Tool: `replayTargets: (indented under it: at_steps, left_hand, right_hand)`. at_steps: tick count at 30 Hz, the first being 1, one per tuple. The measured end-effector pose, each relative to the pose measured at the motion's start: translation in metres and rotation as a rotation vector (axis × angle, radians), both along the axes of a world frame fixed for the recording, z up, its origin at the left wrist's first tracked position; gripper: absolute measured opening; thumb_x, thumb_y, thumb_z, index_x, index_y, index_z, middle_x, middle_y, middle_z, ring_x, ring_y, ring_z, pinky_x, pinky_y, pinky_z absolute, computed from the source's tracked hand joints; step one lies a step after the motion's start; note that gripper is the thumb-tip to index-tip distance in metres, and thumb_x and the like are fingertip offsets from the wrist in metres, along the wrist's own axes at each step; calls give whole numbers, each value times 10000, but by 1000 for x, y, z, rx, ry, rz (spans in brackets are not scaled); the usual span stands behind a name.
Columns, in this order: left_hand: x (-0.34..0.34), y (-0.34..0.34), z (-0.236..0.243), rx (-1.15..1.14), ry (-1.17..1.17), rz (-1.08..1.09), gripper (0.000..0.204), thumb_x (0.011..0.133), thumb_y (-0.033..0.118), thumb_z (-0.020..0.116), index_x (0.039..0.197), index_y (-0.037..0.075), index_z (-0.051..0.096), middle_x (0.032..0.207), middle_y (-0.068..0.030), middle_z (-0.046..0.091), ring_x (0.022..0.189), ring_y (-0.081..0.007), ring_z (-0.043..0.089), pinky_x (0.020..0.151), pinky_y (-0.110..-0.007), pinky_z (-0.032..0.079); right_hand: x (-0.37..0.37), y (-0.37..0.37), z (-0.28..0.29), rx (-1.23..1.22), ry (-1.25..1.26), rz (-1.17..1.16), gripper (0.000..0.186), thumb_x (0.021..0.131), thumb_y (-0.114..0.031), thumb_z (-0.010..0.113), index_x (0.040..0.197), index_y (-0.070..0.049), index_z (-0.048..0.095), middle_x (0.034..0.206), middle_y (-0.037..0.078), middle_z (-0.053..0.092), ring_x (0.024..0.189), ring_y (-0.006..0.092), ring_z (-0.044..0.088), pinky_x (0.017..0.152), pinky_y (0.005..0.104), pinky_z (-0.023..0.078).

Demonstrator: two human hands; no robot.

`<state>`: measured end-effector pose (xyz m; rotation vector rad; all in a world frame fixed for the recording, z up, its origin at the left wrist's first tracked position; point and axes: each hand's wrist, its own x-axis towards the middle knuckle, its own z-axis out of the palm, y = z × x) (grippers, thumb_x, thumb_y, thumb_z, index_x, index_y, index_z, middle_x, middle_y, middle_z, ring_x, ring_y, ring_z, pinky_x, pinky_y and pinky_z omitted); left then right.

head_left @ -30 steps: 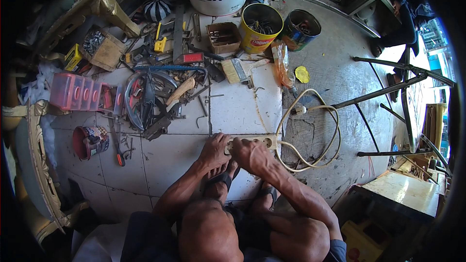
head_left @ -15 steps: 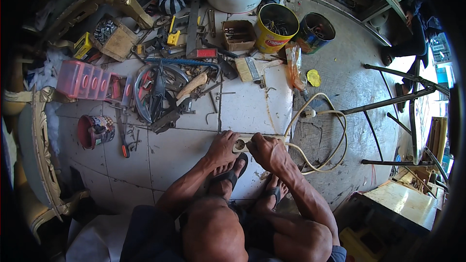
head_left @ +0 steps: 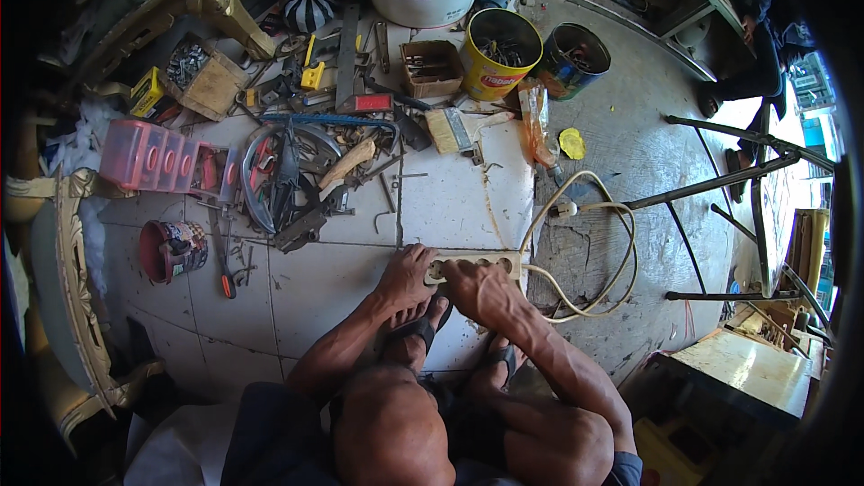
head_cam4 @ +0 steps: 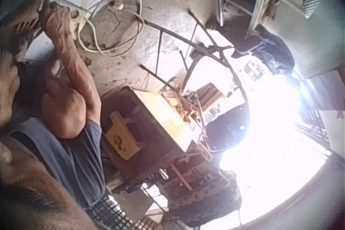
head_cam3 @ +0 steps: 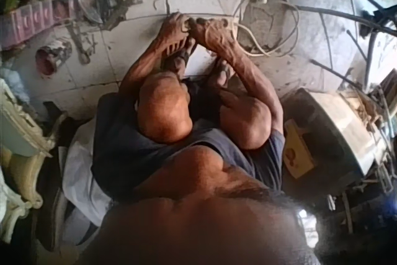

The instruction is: The person repairs an electrical power strip by opening the casing with a screwdriver and pliers, then uses shears to cut and strip wires on a separate electrical cable.

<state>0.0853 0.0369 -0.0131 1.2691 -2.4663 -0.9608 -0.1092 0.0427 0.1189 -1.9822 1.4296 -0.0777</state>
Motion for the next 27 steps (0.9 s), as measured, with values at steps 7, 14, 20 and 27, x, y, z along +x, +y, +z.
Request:
replayTargets:
  at_steps: [7, 14, 20, 27]
  left_hand:
    - [3, -1, -2, 56, -55, -27, 610, 697, 222, 773, 1238, 29, 570, 1176, -152, 589, 1140, -350, 560, 1002, -444, 451]
    - [-27, 9, 29, 402, 449, 184, 394, 806, 291, 750, 1113, 61, 656, 1039, -121, 675, 1001, -302, 650, 956, -424, 480]
    - [-18, 2, 28, -118, 4, -83, 354, 842, 318, 737, 1109, 99, 662, 1084, -101, 702, 1048, -267, 662, 966, -422, 483]
    - [-9, 8, 33, -2, 259, 16, 410, 838, 308, 762, 1162, 89, 639, 1087, -114, 686, 1081, -313, 648, 971, -419, 489]
  right_hand:
    - [24, -6, 13, -58, 254, 278, 444, 933, -201, 545, 1365, -98, 520, 1293, 206, 554, 1120, 313, 611, 759, 490, 540]
    - [30, 23, 8, -323, 161, 44, 489, 926, -151, 570, 1387, -43, 447, 1191, 243, 570, 967, 353, 662, 629, 436, 569]
    - [41, 23, -3, 28, 282, -25, 467, 919, -215, 567, 1341, -28, 500, 1254, 267, 540, 992, 365, 650, 692, 455, 550]
    - [48, 27, 3, -66, 85, 10, 614, 819, -297, 706, 1314, -8, 488, 1319, 272, 484, 1086, 385, 613, 750, 417, 576]
